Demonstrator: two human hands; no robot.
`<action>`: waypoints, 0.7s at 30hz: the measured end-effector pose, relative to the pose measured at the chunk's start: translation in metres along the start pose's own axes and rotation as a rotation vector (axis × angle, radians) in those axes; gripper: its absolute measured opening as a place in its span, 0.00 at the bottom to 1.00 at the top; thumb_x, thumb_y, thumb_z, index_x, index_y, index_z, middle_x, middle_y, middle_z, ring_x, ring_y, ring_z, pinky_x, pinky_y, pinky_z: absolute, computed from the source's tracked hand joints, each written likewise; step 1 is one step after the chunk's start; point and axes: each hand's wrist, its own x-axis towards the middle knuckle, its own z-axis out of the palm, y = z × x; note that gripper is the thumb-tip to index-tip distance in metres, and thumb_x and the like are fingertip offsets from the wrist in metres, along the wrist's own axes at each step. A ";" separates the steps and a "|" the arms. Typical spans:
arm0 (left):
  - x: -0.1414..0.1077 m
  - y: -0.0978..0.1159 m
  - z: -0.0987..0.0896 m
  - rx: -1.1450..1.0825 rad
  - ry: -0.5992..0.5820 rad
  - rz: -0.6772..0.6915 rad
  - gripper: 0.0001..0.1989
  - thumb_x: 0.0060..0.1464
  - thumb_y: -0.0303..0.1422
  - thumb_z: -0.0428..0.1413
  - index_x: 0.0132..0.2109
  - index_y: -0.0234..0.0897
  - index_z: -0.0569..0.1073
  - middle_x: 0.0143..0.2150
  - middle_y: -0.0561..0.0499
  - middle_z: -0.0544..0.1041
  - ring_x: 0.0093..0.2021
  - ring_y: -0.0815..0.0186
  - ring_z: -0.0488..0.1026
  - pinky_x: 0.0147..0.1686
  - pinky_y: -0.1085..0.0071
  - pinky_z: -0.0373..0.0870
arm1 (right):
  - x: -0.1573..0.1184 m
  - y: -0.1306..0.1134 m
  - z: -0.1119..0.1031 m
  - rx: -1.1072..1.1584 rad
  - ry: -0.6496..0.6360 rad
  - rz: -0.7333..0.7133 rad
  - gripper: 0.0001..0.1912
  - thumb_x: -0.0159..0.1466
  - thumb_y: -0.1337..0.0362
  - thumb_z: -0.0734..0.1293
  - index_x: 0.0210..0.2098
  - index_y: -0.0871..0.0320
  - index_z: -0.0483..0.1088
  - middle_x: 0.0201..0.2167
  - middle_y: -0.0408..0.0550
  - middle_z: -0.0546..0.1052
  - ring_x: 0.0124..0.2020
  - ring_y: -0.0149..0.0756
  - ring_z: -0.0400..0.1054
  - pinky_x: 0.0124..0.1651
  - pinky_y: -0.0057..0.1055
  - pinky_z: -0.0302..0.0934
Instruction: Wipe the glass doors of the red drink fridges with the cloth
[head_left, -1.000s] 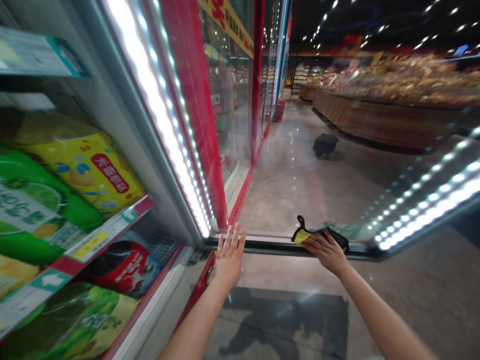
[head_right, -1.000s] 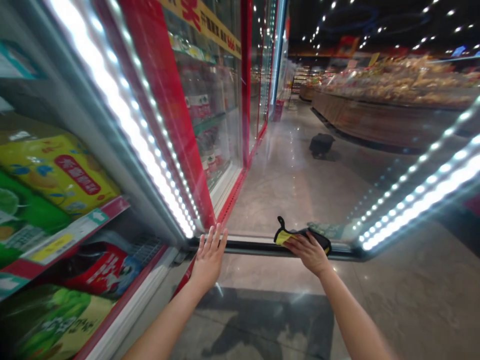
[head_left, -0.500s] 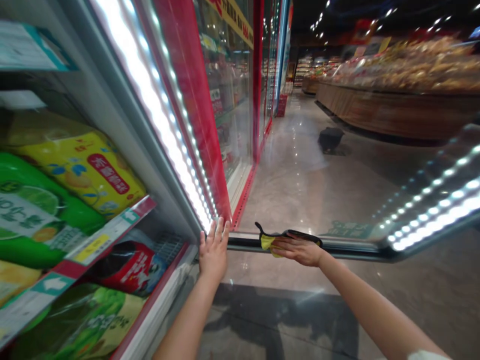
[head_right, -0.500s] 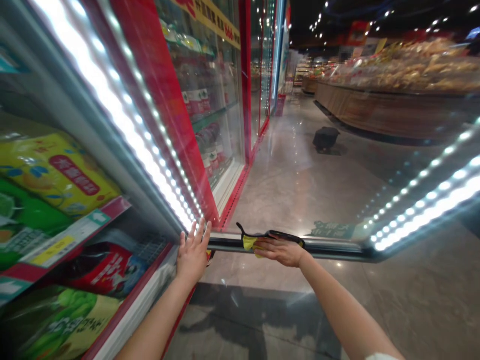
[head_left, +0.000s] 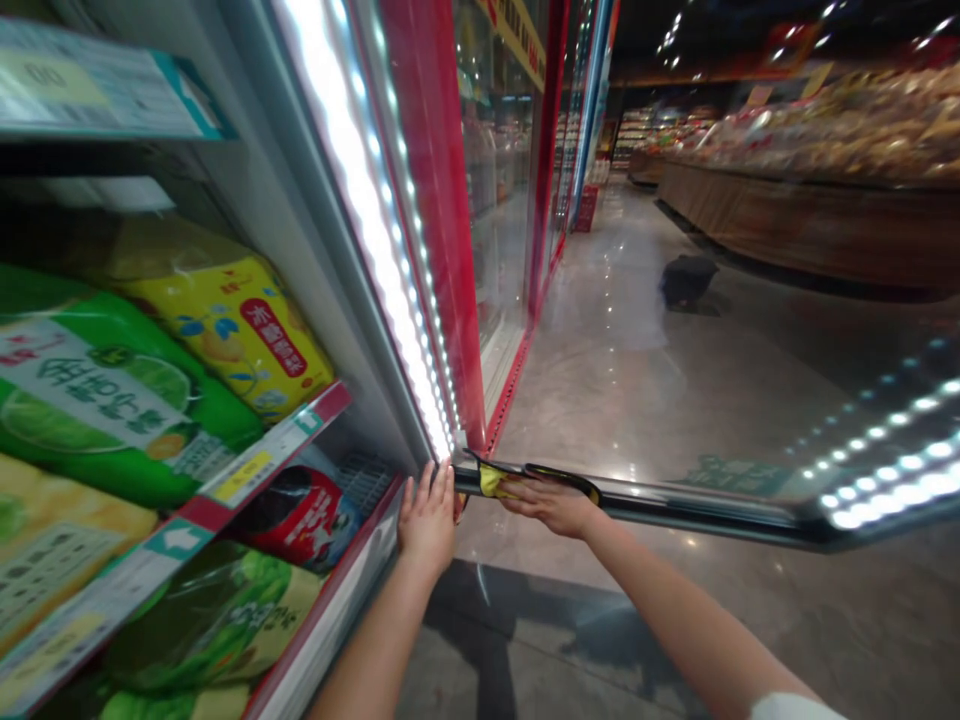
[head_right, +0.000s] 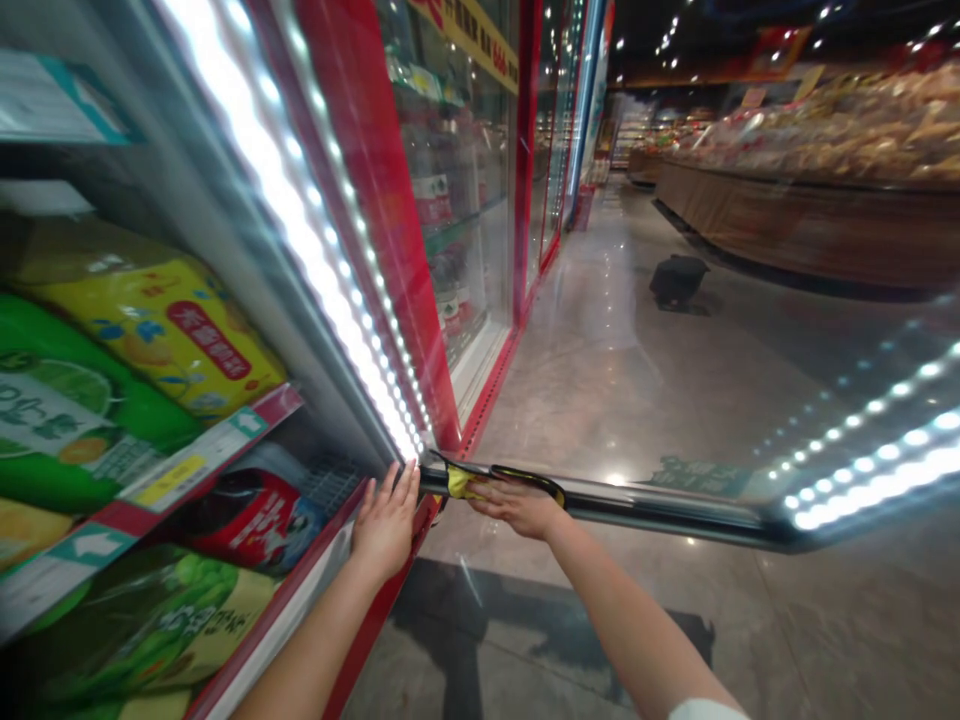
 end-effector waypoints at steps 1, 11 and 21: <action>-0.004 -0.004 0.003 0.005 -0.018 -0.004 0.35 0.59 0.24 0.43 0.73 0.34 0.55 0.76 0.45 0.52 0.76 0.56 0.47 0.72 0.50 0.49 | 0.012 -0.002 0.004 -0.006 0.018 -0.007 0.36 0.65 0.80 0.56 0.71 0.56 0.57 0.73 0.51 0.58 0.74 0.34 0.51 0.74 0.41 0.51; -0.020 -0.011 0.004 0.022 -0.067 -0.067 0.34 0.59 0.24 0.43 0.73 0.33 0.55 0.77 0.42 0.49 0.76 0.55 0.47 0.71 0.51 0.51 | 0.103 -0.021 0.038 -0.018 0.183 0.008 0.30 0.67 0.77 0.60 0.66 0.56 0.66 0.66 0.49 0.71 0.68 0.39 0.61 0.71 0.39 0.58; 0.003 0.032 0.003 -0.034 0.002 0.035 0.34 0.60 0.25 0.42 0.73 0.32 0.55 0.76 0.40 0.51 0.76 0.55 0.47 0.71 0.50 0.50 | 0.032 -0.007 0.027 -0.097 0.223 0.047 0.30 0.69 0.76 0.59 0.67 0.49 0.64 0.67 0.43 0.69 0.68 0.34 0.61 0.72 0.40 0.56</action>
